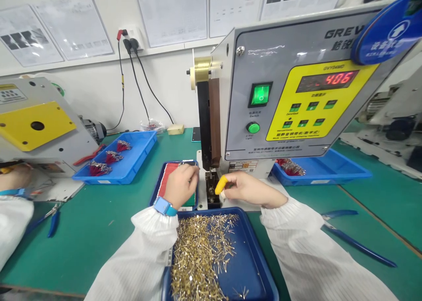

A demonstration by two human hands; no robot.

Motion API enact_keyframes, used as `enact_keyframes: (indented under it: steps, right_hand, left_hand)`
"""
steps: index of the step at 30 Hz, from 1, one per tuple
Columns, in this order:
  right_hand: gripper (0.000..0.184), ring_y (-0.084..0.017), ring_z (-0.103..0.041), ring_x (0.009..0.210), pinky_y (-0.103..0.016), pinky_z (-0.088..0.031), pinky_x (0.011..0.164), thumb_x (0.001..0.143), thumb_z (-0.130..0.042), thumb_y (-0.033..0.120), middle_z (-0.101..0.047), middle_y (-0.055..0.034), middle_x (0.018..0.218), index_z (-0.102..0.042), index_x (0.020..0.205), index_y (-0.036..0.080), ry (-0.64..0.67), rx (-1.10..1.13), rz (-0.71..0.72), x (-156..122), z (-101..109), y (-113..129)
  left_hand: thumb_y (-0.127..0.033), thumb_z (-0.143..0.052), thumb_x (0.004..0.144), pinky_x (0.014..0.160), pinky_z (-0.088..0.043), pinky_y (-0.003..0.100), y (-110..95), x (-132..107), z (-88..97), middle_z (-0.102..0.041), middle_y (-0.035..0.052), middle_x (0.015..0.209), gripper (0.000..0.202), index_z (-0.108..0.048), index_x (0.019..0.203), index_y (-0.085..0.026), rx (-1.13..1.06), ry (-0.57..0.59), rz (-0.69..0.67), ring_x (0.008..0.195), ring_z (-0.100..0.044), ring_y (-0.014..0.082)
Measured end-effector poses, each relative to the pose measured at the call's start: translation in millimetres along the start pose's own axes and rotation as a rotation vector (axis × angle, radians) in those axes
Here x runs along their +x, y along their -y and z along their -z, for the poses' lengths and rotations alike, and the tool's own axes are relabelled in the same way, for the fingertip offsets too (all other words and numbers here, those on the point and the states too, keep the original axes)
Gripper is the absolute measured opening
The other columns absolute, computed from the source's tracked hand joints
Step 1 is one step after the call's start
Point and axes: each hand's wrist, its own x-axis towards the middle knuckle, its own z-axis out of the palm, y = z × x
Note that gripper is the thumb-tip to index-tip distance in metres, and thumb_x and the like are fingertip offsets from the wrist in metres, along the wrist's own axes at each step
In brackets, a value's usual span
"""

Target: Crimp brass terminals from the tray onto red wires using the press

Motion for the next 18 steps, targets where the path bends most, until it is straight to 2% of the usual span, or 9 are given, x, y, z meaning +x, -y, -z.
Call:
enact_keyframes:
  steps: [3, 5, 7, 10, 13, 18]
  right_hand:
    - [0.012, -0.012, -0.058, 0.066, -0.026, -0.048, 0.066, 0.073, -0.061, 0.021, -0.064, -0.0012, 0.075, -0.066, 0.083, 0.017, -0.083, 0.064, -0.033, 1, 0, 0]
    - [0.014, -0.012, -0.058, 0.063, -0.027, -0.051, 0.064, 0.071, -0.064, 0.023, -0.061, -0.0002, 0.073, -0.065, 0.084, 0.018, -0.16, 0.164, -0.089, 2, -2, -1]
    - [0.018, -0.011, -0.056, 0.06, -0.027, -0.052, 0.062, 0.07, -0.068, 0.026, -0.059, 0.0011, 0.07, -0.064, 0.086, 0.018, -0.223, 0.259, -0.134, 2, -4, -3]
    - [0.027, -0.01, -0.055, 0.058, -0.025, -0.052, 0.058, 0.068, -0.074, 0.033, -0.057, 0.0018, 0.065, -0.064, 0.088, 0.018, -0.228, 0.318, -0.143, 3, -6, -5]
    - [0.034, -0.01, -0.055, 0.058, -0.021, -0.049, 0.054, 0.065, -0.08, 0.037, -0.06, 0.0, 0.065, -0.065, 0.088, 0.017, -0.183, 0.321, -0.141, 4, -6, -5]
    - [0.039, -0.011, -0.059, 0.063, -0.022, -0.048, 0.055, 0.072, -0.073, 0.05, -0.067, -0.0083, 0.082, -0.063, 0.085, 0.015, -0.144, 0.305, -0.095, 4, -4, -6]
  left_hand:
    - [-0.022, -0.047, 0.093, 0.081, -0.049, 0.031, 34, 4, 15.0, -0.068, 0.0063, 0.098, 0.021, -0.067, 0.1, -0.018, 0.104, 0.065, 0.258, 0.093, -0.063, 0.0209]
    - [-0.021, -0.049, 0.092, 0.084, -0.048, 0.031, 57, 3, 22.5, -0.068, 0.0079, 0.103, 0.022, -0.067, 0.103, -0.017, 0.184, 0.151, 0.426, 0.097, -0.063, 0.0221]
    - [-0.02, -0.052, 0.089, 0.085, -0.047, 0.03, 74, -1, 26.0, -0.067, 0.0087, 0.105, 0.022, -0.068, 0.104, -0.017, 0.244, 0.257, 0.529, 0.097, -0.063, 0.0221]
    - [-0.018, -0.057, 0.086, 0.084, -0.047, 0.028, 85, -7, 24.4, -0.066, 0.0069, 0.102, 0.019, -0.07, 0.099, -0.019, 0.271, 0.352, 0.573, 0.093, -0.064, 0.0203]
    - [-0.017, -0.06, 0.083, 0.083, -0.046, 0.026, 86, -10, 19.7, -0.066, 0.0049, 0.098, 0.017, -0.071, 0.094, -0.021, 0.274, 0.378, 0.564, 0.09, -0.063, 0.0186]
    - [-0.014, -0.055, 0.082, 0.078, -0.045, 0.027, 83, -10, 13.6, -0.064, 0.0065, 0.093, 0.018, -0.072, 0.088, -0.019, 0.278, 0.399, 0.537, 0.084, -0.062, 0.0188]
